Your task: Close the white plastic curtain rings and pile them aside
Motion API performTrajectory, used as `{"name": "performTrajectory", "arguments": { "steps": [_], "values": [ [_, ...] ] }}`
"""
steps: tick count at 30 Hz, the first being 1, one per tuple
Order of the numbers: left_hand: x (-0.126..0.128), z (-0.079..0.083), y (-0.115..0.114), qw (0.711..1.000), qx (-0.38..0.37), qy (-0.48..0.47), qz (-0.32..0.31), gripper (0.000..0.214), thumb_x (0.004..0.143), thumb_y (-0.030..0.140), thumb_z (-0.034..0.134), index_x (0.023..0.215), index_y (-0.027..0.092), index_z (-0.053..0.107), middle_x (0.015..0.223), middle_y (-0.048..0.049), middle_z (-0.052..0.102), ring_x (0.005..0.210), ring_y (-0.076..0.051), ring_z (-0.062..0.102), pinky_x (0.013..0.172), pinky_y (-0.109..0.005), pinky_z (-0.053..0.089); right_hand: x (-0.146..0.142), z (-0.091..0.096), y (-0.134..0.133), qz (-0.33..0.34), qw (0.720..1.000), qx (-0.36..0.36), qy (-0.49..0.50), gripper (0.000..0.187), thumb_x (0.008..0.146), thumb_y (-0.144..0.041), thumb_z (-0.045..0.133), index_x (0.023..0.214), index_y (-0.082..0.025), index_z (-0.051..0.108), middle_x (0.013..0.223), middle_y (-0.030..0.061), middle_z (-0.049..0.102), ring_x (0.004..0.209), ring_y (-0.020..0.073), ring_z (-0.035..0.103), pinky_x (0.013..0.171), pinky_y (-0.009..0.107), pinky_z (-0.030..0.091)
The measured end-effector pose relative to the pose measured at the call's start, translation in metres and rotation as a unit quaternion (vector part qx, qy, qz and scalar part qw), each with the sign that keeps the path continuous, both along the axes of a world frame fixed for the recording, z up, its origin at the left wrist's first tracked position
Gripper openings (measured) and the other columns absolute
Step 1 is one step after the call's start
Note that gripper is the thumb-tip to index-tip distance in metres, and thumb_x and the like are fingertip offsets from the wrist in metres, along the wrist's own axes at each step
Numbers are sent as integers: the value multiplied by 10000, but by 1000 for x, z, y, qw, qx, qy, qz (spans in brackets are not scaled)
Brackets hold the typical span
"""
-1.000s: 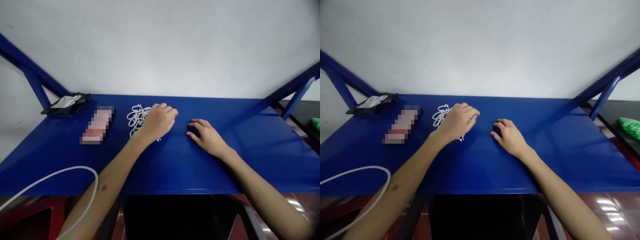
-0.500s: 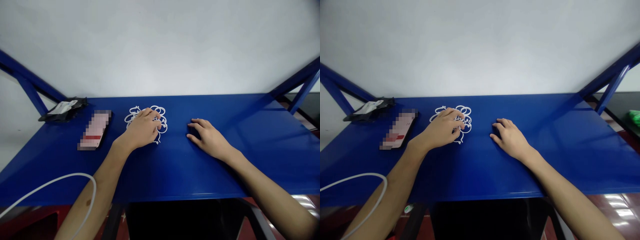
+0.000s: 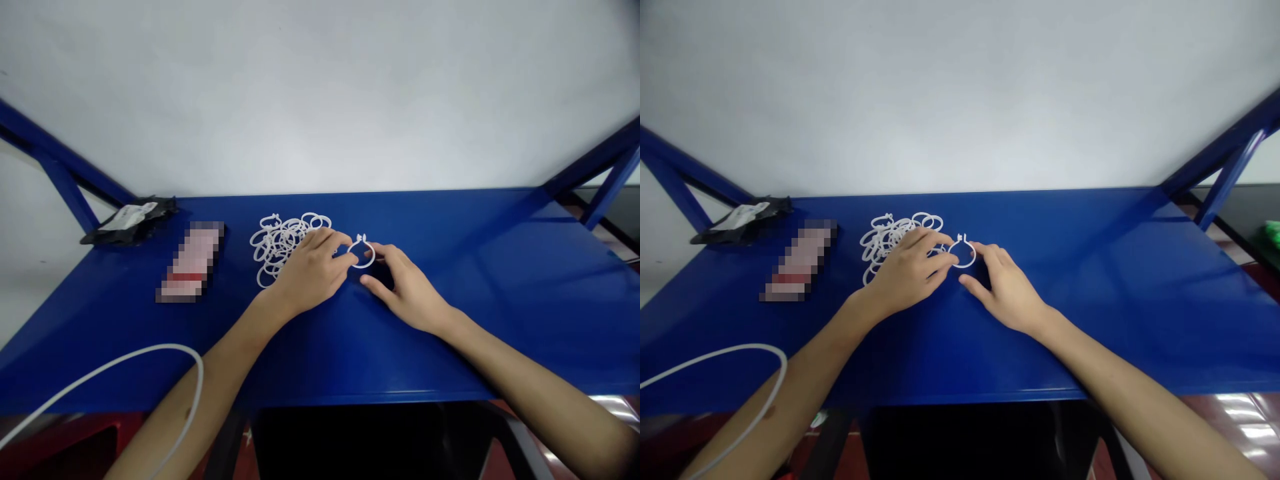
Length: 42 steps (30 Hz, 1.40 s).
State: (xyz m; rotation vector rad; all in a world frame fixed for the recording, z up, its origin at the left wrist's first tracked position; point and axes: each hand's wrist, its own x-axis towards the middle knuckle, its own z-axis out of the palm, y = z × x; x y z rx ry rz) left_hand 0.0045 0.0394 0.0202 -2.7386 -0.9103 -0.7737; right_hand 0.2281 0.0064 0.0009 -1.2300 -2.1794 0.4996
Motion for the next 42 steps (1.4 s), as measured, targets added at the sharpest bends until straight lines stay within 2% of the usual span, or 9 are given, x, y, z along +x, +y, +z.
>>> {"name": "performTrajectory", "arguments": {
  "steps": [5,9,15,20,26,29,33,38,42],
  "values": [
    [8,-5,-4,1000,15,-6,-13,131,960,169,552,940,182,681,1041,-69,659,1009,-228,557,904,-376,486,-3,-5,1,0,998,34,47,552,948,-336,642,1426,-216,394,1186,112,603,1065,252,613,943,443,543],
    [12,-8,-7,999,24,-14,-21,161,991,220,534,922,167,669,1008,-64,670,989,-223,566,884,-364,484,0,-7,3,2,997,57,45,458,944,-308,657,1354,-219,473,1109,92,609,985,232,616,873,402,552],
    [15,-11,-9,999,9,0,-32,166,1013,200,507,975,144,658,957,-44,695,963,-204,578,873,-340,482,-1,-7,1,28,998,36,34,269,975,-309,609,1220,-208,564,985,62,635,864,204,630,791,366,547],
    [16,-11,-10,999,0,14,-29,180,1017,198,492,952,143,651,949,-47,694,959,-206,581,859,-340,482,-1,-5,1,22,999,11,37,227,975,-315,611,1174,-207,595,904,35,661,775,182,632,731,334,534],
    [17,-7,-12,1000,-15,-3,-24,204,1030,240,456,941,143,612,913,-60,682,928,-212,587,839,-353,491,-1,-2,1,15,999,22,37,168,975,-266,601,1127,-195,615,851,22,634,730,165,614,693,314,519],
    [17,-8,-11,999,-23,-28,-12,187,1022,246,465,906,149,574,864,-60,665,871,-207,589,799,-345,498,0,-2,1,15,998,44,42,167,985,-240,583,1136,-193,638,851,29,631,738,166,616,689,314,520],
    [17,-12,-11,998,-20,-60,1,116,1005,219,497,927,154,553,869,-52,679,861,-204,610,801,-343,500,1,-2,3,36,995,63,72,221,1004,-221,553,1191,-233,672,963,53,668,856,177,648,769,329,543],
    [17,-11,-12,998,-8,-69,4,182,1032,215,464,1161,132,562,982,-67,727,928,-204,634,831,-346,494,6,-4,6,36,995,60,71,268,1020,-241,519,1220,-266,696,953,51,671,835,179,650,745,338,554],
    [16,-9,-11,999,-2,-36,-17,174,1041,221,462,1070,151,619,917,-37,725,883,-188,621,821,-331,475,6,-4,6,32,996,56,60,255,1020,-258,516,1184,-265,711,940,56,677,835,195,656,748,364,566]
  ]
}}
